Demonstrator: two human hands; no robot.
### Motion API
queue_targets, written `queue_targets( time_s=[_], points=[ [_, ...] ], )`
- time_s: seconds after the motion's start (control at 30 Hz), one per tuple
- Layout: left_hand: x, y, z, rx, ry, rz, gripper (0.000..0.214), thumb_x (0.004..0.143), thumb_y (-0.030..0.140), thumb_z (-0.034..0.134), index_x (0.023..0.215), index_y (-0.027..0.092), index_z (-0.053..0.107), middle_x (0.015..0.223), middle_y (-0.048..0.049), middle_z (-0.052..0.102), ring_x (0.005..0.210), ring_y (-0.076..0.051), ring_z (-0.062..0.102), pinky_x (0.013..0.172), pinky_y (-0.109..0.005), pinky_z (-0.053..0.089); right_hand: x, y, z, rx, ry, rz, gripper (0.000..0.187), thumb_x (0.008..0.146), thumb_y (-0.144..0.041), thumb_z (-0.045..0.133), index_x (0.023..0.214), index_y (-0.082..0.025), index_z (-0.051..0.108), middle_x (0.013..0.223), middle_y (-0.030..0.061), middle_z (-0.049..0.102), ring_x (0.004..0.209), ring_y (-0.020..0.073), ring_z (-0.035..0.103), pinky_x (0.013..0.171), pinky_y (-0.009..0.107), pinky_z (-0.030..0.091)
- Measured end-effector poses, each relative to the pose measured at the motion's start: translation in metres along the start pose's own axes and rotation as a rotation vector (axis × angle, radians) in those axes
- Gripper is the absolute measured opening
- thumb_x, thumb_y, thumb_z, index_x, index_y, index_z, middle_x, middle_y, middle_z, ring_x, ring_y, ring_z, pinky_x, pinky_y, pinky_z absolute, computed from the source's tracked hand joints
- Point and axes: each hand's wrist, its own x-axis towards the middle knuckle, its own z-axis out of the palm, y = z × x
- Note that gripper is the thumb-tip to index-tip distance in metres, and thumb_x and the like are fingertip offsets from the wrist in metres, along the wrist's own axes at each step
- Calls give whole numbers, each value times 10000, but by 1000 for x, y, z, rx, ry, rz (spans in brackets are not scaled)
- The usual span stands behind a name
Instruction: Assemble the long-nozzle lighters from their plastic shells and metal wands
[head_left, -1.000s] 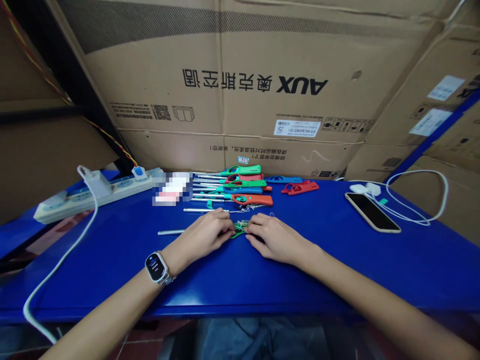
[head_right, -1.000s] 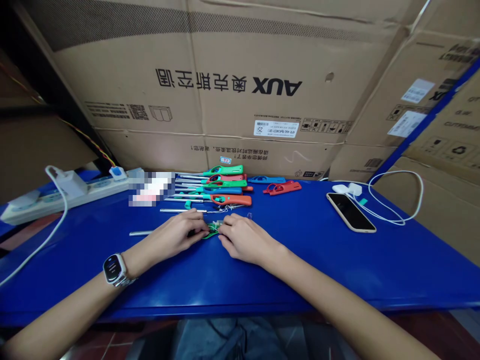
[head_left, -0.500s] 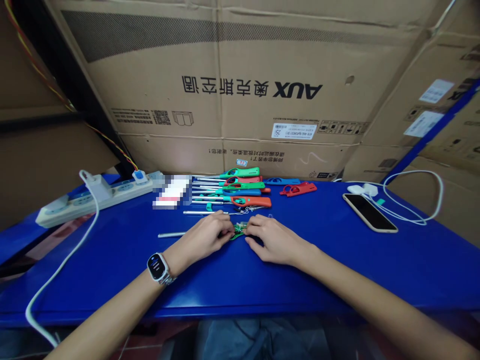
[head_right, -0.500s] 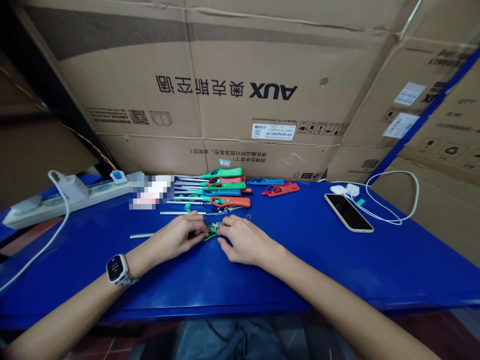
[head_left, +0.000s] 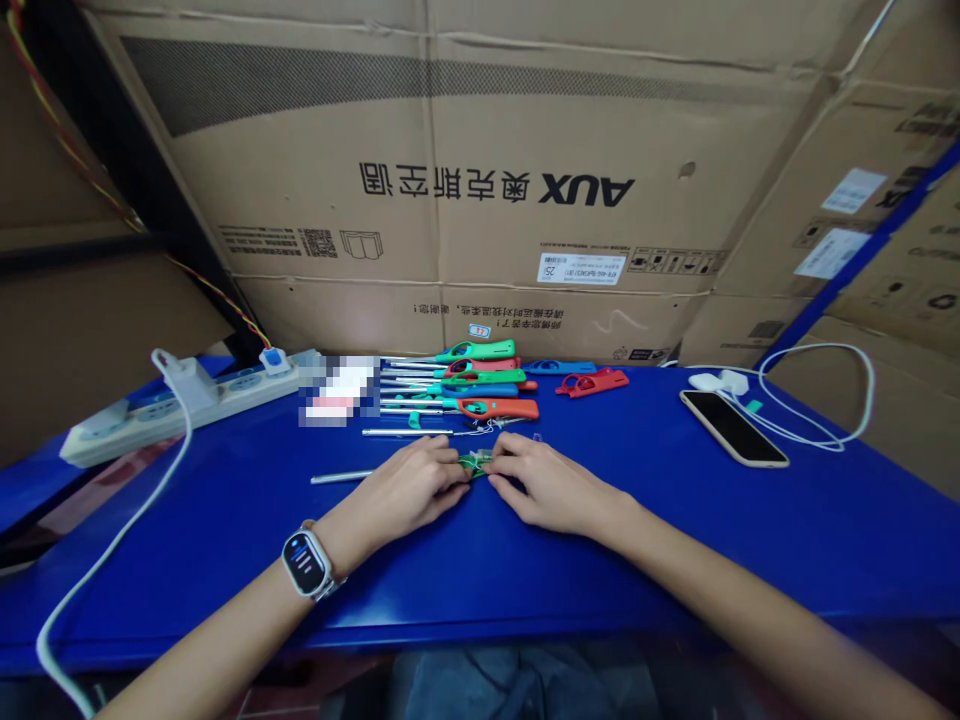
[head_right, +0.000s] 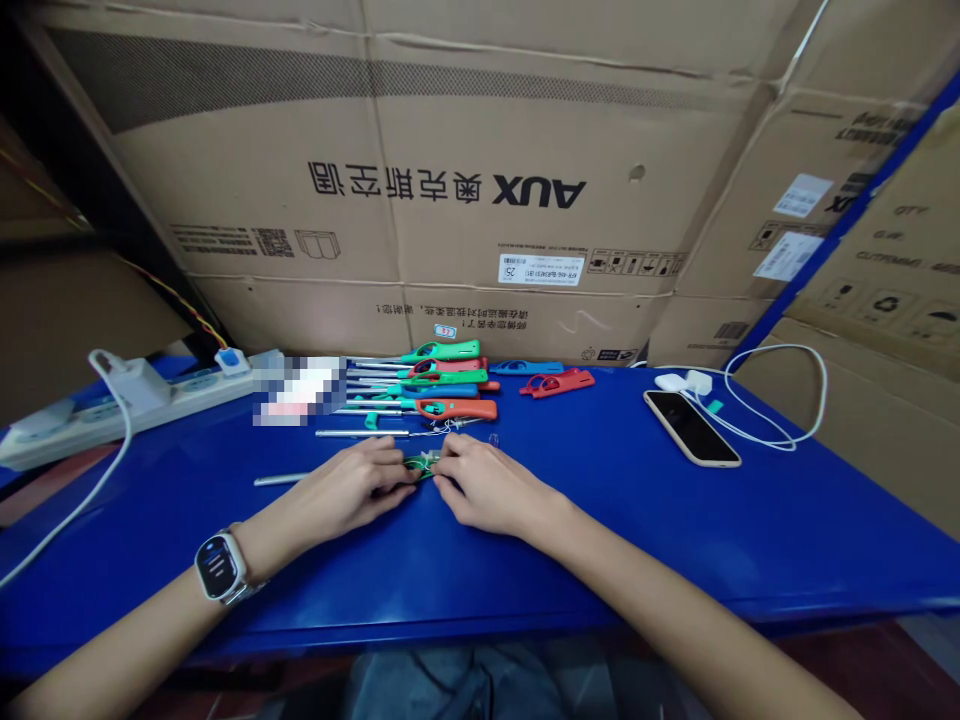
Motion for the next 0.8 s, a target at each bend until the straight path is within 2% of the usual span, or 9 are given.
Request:
queue_targets(
  time_s=[0.1, 0.2, 0.27, 0.37, 0.53, 0.67, 0.8],
  points=[
    [2, 2, -1, 11, 2, -13, 213, 979, 211, 506, 931, 170, 708, 815, -40, 657, 765, -176, 584, 806, -328, 450, 3, 5, -4, 49, 69, 8, 241, 980, -202, 461, 976, -163, 698, 965, 70, 616, 851, 159, 614, 802, 295, 491],
    [3, 4, -3, 24, -3, -16, 229, 984, 223, 498, 927, 165, 713, 810, -48, 655, 758, -179, 576, 777, -322, 454, 9, 15, -10, 16, 151, 22, 207, 939, -191, 530, 1090, -161, 667, 1032, 86, 631, 984, 202, 600, 877, 347, 477],
    [3, 5, -3, 26, -9, -17, 232, 986, 224, 494, 936, 170, 714, 810, -48, 654, 755, -178, 574, 781, -324, 454, 15, 23, -13, -20, 89, 20, 233, 901, -207, 596, 1122, -170, 659, 1074, 96, 637, 1044, 237, 582, 900, 395, 462],
    [2, 4, -1, 23, 0, -19, 244, 992, 240, 483, 946, 182, 715, 806, -46, 650, 751, -176, 571, 775, -321, 455, 21, 32, -15, -33, -42, 16, 148, 881, -217, 635, 1014, -185, 691, 1029, 88, 652, 1012, 246, 589, 876, 410, 450],
    [0, 2, 2, 9, 21, -20, 233, 993, 267, 494, 969, 189, 713, 820, -42, 651, 777, -179, 578, 815, -331, 450, 19, 32, -14, 45, -11, 30, 75, 883, -162, 618, 949, -180, 649, 980, 59, 684, 932, 203, 622, 842, 353, 457],
    [0, 0, 0, -42, 120, -29, 244, 1003, 282, 473, 977, 186, 696, 792, -36, 634, 776, -181, 562, 811, -334, 445, 8, 28, -9, 56, 70, 1, 72, 909, -154, 573, 958, -183, 618, 957, 49, 701, 918, 196, 639, 851, 342, 460],
    [7, -5, -6, -88, 244, -135, 203, 973, 324, 524, 999, 189, 674, 847, -45, 612, 879, -212, 558, 818, -351, 460, 3, 29, -1, 140, 119, 6, 83, 912, -161, 578, 980, -195, 610, 997, 45, 708, 952, 188, 643, 875, 330, 453]
  ],
)
